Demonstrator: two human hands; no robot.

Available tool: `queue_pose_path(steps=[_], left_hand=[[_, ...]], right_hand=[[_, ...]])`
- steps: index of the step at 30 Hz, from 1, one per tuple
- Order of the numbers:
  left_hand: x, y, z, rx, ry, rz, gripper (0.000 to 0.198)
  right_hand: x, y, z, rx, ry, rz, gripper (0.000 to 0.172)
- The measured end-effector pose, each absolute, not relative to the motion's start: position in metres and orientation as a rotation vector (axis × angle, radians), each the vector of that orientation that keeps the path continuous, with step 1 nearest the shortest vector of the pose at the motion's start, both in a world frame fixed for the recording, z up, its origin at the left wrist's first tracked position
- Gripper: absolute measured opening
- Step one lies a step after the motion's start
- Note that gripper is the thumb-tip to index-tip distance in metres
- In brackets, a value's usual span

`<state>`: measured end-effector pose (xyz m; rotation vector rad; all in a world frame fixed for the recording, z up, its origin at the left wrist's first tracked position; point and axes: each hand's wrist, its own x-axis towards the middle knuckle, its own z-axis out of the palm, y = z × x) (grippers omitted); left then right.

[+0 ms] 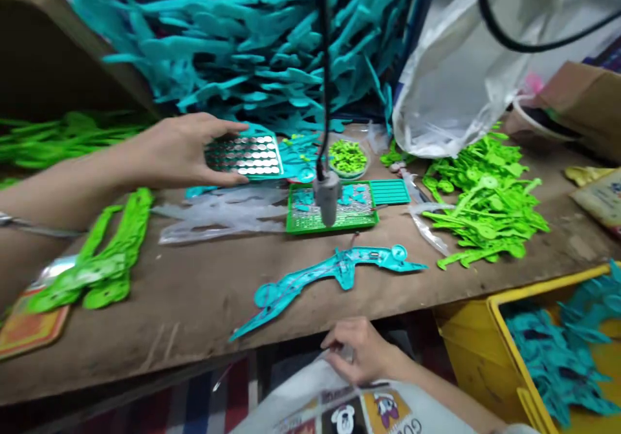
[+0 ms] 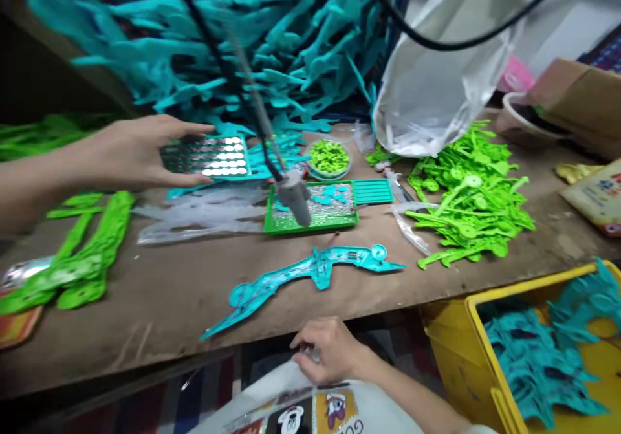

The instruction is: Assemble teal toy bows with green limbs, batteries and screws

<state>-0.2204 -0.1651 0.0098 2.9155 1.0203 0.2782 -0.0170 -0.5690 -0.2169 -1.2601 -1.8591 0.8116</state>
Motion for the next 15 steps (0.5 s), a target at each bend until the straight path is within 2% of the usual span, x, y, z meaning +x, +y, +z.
queue_pose_path(steps=[8,15], left_hand=[[-0.04,-0.153,-0.028,2.914,0.534,0.245,0.1],[0.074,-0.164,-0.085,2.823,0.293,0.296,0.096]], right_hand=[[0.04,-0.601,-0.192,-1.421,-1.592,0.718,0.015],[0.073,-0.594,-0.176,-1.47,-1.485,0.67,0.015]])
